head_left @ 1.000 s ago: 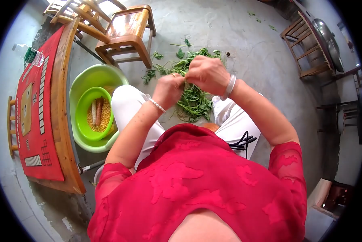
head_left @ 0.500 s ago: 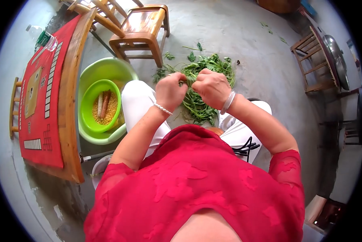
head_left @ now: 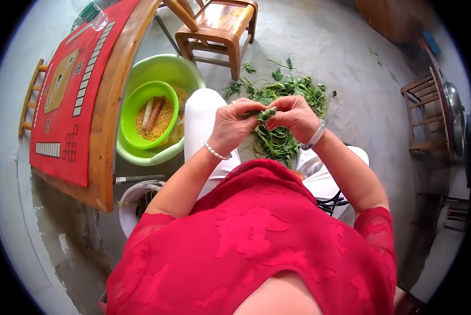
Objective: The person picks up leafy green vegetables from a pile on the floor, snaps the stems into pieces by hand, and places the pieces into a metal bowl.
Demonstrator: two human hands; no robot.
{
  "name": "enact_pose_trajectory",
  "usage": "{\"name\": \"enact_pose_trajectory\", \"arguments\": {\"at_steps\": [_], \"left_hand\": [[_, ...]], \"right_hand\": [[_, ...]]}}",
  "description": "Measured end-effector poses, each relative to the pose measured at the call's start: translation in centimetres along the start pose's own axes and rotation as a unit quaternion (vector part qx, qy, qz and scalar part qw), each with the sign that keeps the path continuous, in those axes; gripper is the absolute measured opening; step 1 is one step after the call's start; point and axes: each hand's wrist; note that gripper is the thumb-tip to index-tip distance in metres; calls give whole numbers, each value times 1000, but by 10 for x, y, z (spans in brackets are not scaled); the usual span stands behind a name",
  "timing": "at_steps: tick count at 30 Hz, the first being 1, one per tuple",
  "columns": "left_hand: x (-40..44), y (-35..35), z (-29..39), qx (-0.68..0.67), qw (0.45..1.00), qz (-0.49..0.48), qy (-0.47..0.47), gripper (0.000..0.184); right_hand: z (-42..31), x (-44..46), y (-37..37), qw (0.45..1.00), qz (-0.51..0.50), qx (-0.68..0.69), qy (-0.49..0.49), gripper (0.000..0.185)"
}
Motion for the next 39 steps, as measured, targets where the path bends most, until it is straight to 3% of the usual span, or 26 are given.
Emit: {"name": "enact_pose_trajectory", "arguments": {"at_steps": [3,5,9,11,14,17,19,21,22,23,25,28,31,35,37,39], "left_hand": [[-10,21,9,-9,995,98,25,14],[-21,47,14,-107,977,175,62,14],[-76,118,26,-120,933,327,89,18],[-121,145,19,-30,914,379,140,14],[-213,176,-10,207,886,361,207,11],[-306,181,-39,422,780,380,263,11],[-355,181,-53,461,697,397,380,22],[-395,183,-79,581,603,300,456,39],[-400,178,-82,562,581,242,537,58],[-401,180,-84,567,561,145,585,57],[-380,195,-78,475,597,90,640,47],[-341,202,-61,514,586,72,622,30],[-318,208,-57,560,588,66,580,27],[-277,195,-58,600,652,138,442,11],[-264,190,-59,629,668,54,395,19],[-257,178,-59,650,593,-39,473,31]], "right_hand": [[7,4,-17,999,-35,34,5,21],[8,9,-17,999,-35,-2,11,21],[4,12,4,996,52,67,22,17],[9,11,27,995,80,65,-5,16],[21,4,56,990,127,19,-55,14],[34,-5,80,979,180,-7,-93,13],[38,-12,90,973,203,-23,-112,12],[44,-17,103,968,217,-40,-122,12],[47,-19,109,967,219,-49,-120,13],[48,-22,113,964,225,-63,-125,13],[50,-26,122,959,234,-88,-135,13],[55,-32,137,958,236,-88,-140,14],[62,-42,147,952,252,-94,-147,15],[73,-46,160,945,268,-98,-158,18],[79,-44,164,944,271,-95,-162,18],[87,-42,167,946,267,-77,-164,18]]}}
Point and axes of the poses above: each hand's wrist, its own x-axis towards the middle knuckle, its own y-axis out of the back of the hand, z = x × y, and after that the axes turned 1 degree about -y, right-handed
